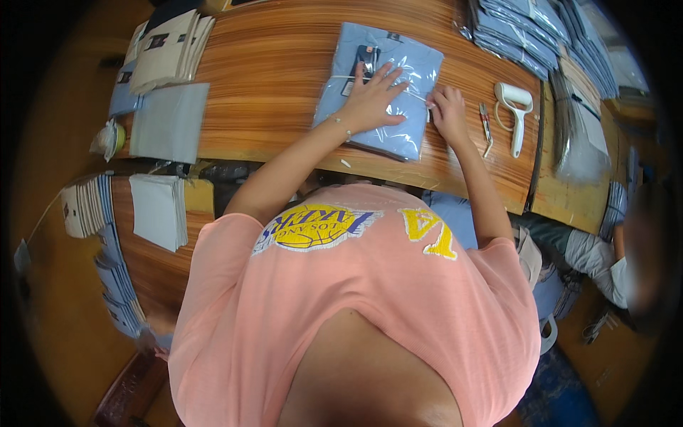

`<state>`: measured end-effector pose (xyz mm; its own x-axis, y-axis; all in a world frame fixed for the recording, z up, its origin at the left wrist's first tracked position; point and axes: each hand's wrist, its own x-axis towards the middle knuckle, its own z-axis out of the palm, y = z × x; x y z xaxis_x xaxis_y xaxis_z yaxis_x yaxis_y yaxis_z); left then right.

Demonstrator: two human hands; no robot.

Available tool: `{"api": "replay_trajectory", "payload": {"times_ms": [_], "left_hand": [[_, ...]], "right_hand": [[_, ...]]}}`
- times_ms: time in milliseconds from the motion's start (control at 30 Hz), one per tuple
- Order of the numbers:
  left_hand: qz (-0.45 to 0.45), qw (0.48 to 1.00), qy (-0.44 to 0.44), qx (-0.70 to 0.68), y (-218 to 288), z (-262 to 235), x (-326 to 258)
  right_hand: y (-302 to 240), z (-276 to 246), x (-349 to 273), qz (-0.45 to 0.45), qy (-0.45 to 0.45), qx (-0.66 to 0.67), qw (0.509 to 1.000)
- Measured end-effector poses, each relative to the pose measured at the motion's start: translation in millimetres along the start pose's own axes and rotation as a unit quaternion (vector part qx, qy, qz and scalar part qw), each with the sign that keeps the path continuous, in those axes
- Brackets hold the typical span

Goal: The person folds a light blue button-up shirt, attaches a tag, and slides it into a clear plastic bag. They stack the packaged shirt with others, tie the stack with a white string, and write a note in a book.

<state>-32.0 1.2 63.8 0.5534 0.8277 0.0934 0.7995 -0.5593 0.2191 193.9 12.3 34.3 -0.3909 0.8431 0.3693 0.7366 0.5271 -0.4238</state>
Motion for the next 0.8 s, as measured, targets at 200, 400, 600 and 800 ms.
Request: {"api": "replay_trajectory", "payload": {"times_ms": [200, 400, 600, 800], "left_hand": [[-0.086, 0.919, 0.213, -0.322, -51, -26, -2], [-0.422, 0.621, -0.032, -0.66, -116, -3, 1], [-0.346, 0.506, -0.044, -0.789, -127, 30, 4], [-0.405, 0.646, 0.039, -0.646, -103, 6, -1]], "right_hand": [[24, 24, -14, 0.378, 0.129, 0.408, 0.821], [-17, 20, 14, 0.521, -0.073, 0.574, 0.627], [-5, 25, 10, 0.561, -0.044, 0.585, 0.585], [-30, 5, 13, 0.523, 0.016, 0.547, 0.653]]}}
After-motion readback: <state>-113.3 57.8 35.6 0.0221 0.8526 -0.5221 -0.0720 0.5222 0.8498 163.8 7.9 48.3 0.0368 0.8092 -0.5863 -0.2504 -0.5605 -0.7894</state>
